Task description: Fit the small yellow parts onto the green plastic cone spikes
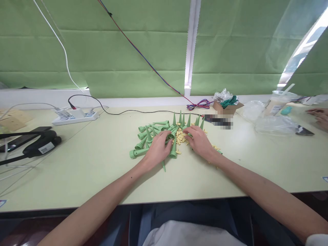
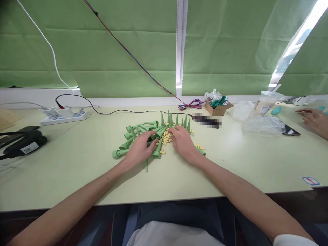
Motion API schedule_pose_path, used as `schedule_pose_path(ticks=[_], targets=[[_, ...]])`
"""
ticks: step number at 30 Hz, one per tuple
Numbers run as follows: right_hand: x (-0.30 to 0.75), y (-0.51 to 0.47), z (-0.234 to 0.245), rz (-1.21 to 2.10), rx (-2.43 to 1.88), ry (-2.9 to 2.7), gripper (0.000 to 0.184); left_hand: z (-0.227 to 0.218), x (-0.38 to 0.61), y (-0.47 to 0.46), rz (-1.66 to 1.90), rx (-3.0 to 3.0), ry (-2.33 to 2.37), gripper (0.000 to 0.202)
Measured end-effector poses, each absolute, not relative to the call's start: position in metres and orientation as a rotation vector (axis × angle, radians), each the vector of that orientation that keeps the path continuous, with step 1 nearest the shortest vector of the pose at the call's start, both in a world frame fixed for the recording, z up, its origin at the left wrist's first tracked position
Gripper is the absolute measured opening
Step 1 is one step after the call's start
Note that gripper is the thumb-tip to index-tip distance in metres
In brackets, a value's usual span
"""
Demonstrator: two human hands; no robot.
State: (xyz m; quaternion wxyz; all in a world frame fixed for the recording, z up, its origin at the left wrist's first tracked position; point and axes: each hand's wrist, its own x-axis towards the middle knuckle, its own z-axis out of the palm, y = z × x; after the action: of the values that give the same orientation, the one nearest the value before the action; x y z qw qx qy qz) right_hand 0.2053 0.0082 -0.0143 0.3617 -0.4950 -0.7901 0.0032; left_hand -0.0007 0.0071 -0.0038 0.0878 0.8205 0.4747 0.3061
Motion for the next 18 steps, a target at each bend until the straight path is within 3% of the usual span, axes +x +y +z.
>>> schedule_pose_path(ticks=[6,11,18], targets=[[0.199,0.001,-0.007,0.090,-1.037,-1.920,0.014,0.005,0.002,0.001,1.134,2.468,1.174,0.020],[0.192,-0.005,-0.007,0.114,-0.905,-1.909,0.012,0.006,0.004,-0.002,1.042,2.497,0.962,0.010],[0.188,-0.008,-0.006,0.146,-0.874,-1.883,0.007,0.004,0.004,-0.003,0.991,2.509,0.910,0.011]])
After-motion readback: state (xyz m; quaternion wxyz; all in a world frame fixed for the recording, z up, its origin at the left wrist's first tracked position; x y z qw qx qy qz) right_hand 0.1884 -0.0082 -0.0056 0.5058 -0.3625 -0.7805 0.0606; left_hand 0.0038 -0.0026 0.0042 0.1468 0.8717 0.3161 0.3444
